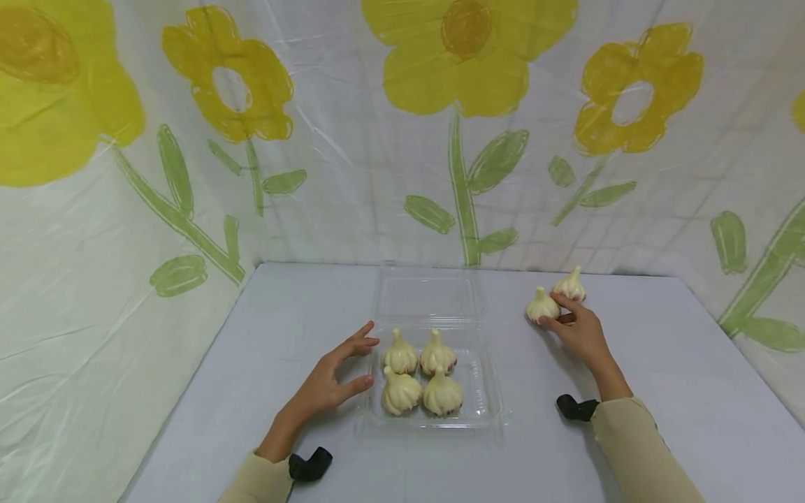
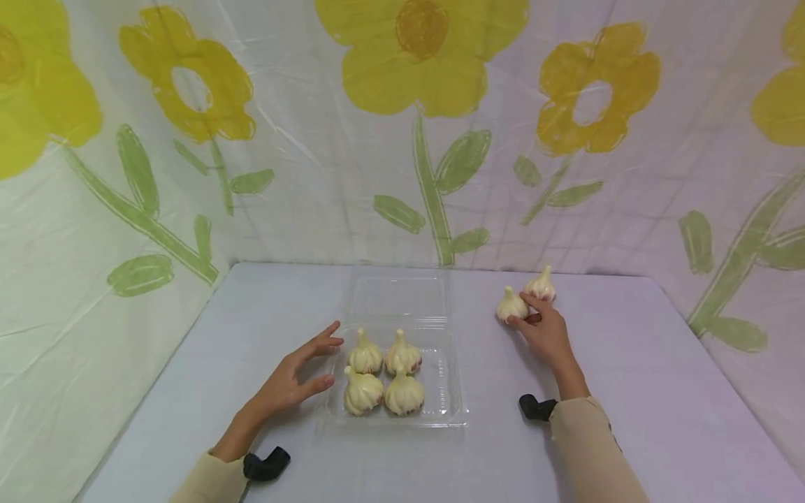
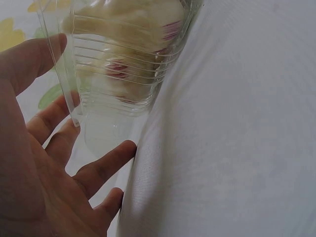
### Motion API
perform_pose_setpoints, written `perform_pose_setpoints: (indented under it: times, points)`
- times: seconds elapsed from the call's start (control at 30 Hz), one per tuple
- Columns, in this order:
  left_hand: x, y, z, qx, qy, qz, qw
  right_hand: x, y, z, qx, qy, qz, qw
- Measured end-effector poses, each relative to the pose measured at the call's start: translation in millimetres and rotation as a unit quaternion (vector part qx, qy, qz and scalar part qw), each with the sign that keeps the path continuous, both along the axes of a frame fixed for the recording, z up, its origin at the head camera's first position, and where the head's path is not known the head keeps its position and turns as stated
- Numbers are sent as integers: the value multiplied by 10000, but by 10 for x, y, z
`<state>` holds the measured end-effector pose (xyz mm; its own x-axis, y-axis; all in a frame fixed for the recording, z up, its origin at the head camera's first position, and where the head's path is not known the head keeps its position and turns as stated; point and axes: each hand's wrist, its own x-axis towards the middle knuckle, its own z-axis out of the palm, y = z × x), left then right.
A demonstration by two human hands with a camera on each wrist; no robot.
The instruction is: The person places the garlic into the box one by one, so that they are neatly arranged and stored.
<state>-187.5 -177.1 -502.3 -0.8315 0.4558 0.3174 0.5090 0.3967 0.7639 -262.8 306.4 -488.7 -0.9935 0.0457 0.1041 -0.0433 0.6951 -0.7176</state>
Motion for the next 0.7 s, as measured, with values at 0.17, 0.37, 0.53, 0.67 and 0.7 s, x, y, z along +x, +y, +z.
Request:
perform_pose_setpoints:
  times: [0.17,0.37,0.53,0.67,0.7]
  points:
    - [4,-1,10,-3,0,-13,10000,36,-24,27,-169,155,-11,9997]
    - [-7,4,4,-25,50,-2,10000,88,-64,57,-557,234,-4,9982]
    - [-22,-1,-16,-23,105,-4,9999,147,-122,88,-778,307,106,9964]
    - [-25,-7,-23,-53,140,-1,9999,192,-173,105,-1031,280,215,9940]
    - [-26,-9,-22,-68,155,-7,9999,203,-185,109,-1064,269,229,9937]
